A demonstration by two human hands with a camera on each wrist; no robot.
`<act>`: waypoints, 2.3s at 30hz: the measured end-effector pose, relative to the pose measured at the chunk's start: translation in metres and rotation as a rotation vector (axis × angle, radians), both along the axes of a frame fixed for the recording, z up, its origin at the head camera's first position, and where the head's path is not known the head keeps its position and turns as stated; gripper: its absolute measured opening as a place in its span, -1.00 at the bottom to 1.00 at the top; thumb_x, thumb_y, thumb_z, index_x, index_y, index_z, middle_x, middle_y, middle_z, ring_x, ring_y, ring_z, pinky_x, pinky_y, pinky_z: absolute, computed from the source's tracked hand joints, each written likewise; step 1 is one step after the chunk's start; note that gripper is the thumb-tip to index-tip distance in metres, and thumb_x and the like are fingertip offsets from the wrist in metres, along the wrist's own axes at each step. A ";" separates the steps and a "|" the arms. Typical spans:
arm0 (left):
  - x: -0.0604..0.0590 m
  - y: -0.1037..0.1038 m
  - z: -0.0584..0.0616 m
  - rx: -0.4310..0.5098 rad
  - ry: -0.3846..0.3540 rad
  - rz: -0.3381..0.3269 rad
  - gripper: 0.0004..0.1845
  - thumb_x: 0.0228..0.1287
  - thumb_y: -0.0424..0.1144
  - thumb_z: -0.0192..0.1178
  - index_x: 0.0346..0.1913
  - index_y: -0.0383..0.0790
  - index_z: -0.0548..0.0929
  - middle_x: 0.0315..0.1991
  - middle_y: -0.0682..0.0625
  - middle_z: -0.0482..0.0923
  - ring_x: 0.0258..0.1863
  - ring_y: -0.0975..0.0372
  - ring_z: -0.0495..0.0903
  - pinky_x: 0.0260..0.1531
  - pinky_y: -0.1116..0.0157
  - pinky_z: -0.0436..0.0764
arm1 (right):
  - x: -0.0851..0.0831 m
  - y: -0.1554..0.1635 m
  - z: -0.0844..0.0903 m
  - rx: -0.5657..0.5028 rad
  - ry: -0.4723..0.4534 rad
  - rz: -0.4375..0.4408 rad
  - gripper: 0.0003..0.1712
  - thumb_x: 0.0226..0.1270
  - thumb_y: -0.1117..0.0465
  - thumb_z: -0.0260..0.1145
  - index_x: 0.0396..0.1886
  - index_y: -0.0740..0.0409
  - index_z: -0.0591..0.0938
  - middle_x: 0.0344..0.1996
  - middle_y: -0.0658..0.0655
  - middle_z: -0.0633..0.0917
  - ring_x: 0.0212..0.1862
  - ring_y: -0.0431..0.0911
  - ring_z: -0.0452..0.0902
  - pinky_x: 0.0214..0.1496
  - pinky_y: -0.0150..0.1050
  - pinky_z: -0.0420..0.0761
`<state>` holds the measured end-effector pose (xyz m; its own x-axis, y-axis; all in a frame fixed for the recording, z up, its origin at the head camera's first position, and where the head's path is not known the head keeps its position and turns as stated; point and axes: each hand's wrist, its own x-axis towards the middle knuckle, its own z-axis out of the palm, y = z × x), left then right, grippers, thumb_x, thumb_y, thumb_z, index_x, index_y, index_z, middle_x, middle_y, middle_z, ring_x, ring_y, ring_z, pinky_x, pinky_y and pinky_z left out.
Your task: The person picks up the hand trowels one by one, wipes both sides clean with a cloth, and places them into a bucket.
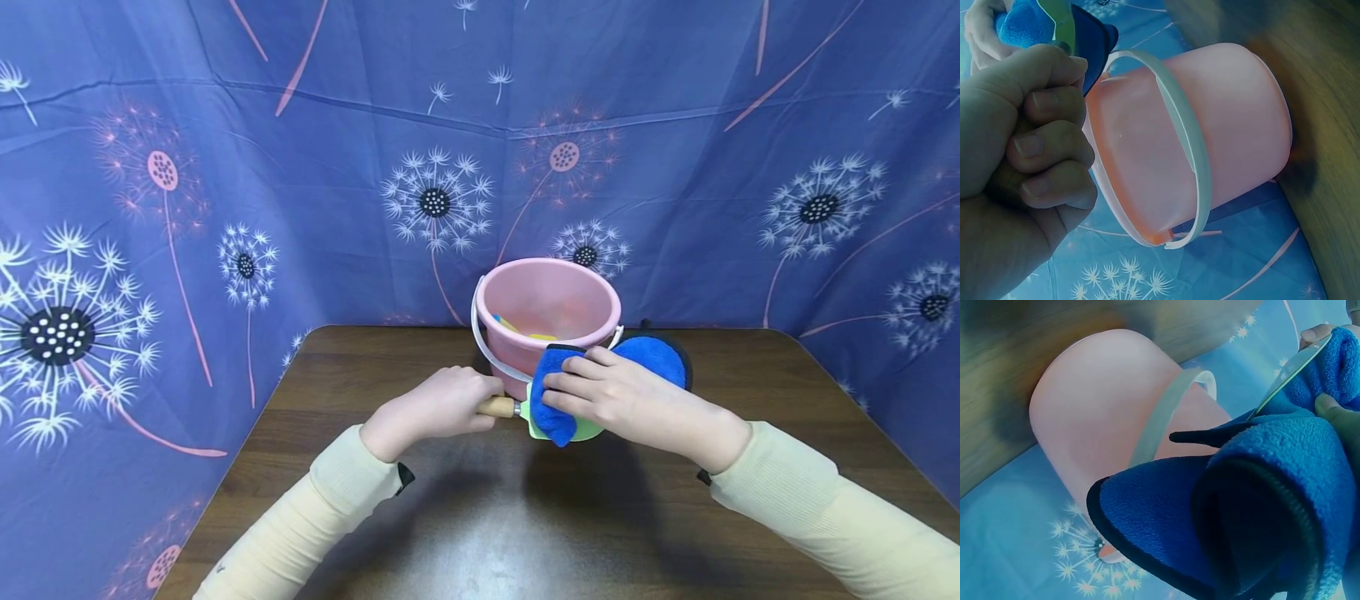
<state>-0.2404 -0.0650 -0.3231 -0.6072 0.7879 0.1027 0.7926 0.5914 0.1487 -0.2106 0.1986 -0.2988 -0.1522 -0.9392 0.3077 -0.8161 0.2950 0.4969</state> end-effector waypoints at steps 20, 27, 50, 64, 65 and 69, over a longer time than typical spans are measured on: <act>0.000 -0.019 0.002 0.005 0.068 0.041 -0.83 -0.04 -0.29 0.26 -0.53 -0.04 0.45 -0.69 0.21 0.20 -0.67 0.36 0.20 -0.67 0.37 0.22 | 0.003 0.018 0.002 0.003 0.032 -0.024 -0.30 0.55 0.22 -0.58 0.08 0.15 0.57 -0.02 0.10 0.63 0.02 0.03 0.49 -0.09 -0.13 0.42; 0.001 -0.025 0.004 0.006 0.083 0.038 -0.83 -0.03 -0.30 0.27 -0.52 -0.06 0.45 -0.69 0.21 0.19 -0.66 0.36 0.19 -0.66 0.38 0.21 | 0.002 0.023 0.002 -0.013 0.041 -0.024 -0.30 0.56 0.22 -0.57 0.05 0.15 0.58 -0.04 0.10 0.63 -0.01 0.02 0.51 -0.15 -0.14 0.40; -0.007 -0.042 -0.001 0.023 0.053 0.064 -0.88 -0.06 -0.30 0.26 -0.49 -0.07 0.51 -0.69 0.21 0.19 -0.68 0.35 0.19 -0.67 0.37 0.21 | 0.006 0.048 -0.020 -0.021 0.016 -0.079 -0.31 0.54 0.19 -0.57 0.08 0.15 0.57 -0.03 0.09 0.63 -0.01 0.02 0.49 -0.14 -0.13 0.39; -0.011 -0.046 -0.006 -0.010 0.050 0.079 -0.83 -0.05 -0.30 0.25 -0.54 -0.04 0.44 -0.70 0.21 0.17 -0.68 0.36 0.17 -0.67 0.38 0.18 | 0.007 0.062 -0.025 0.015 -0.047 -0.154 -0.50 0.09 0.40 0.37 0.09 0.14 0.55 -0.02 0.10 0.62 0.02 0.04 0.48 -0.08 -0.08 0.40; -0.011 -0.046 -0.007 -0.010 0.048 0.079 -0.82 -0.05 -0.30 0.25 -0.54 -0.04 0.44 -0.69 0.21 0.17 -0.68 0.36 0.17 -0.67 0.38 0.18 | 0.007 0.062 -0.024 0.010 -0.041 -0.154 -0.65 0.29 0.38 0.21 0.08 0.14 0.55 -0.03 0.09 0.62 0.01 0.04 0.48 -0.08 -0.08 0.40; -0.012 -0.043 -0.011 -0.013 0.042 0.072 -0.82 -0.04 -0.29 0.27 -0.53 -0.04 0.44 -0.69 0.21 0.17 -0.67 0.36 0.17 -0.67 0.38 0.18 | 0.007 0.060 -0.019 -0.004 -0.020 -0.138 -0.29 0.53 0.16 -0.59 0.07 0.15 0.56 -0.04 0.08 0.63 0.00 0.04 0.47 -0.10 -0.10 0.39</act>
<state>-0.2521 -0.1078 -0.3338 -0.6577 0.7438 0.1190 0.7533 0.6487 0.1081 -0.2038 0.2590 -0.3181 -0.2856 -0.9079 0.3069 -0.7775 0.4067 0.4796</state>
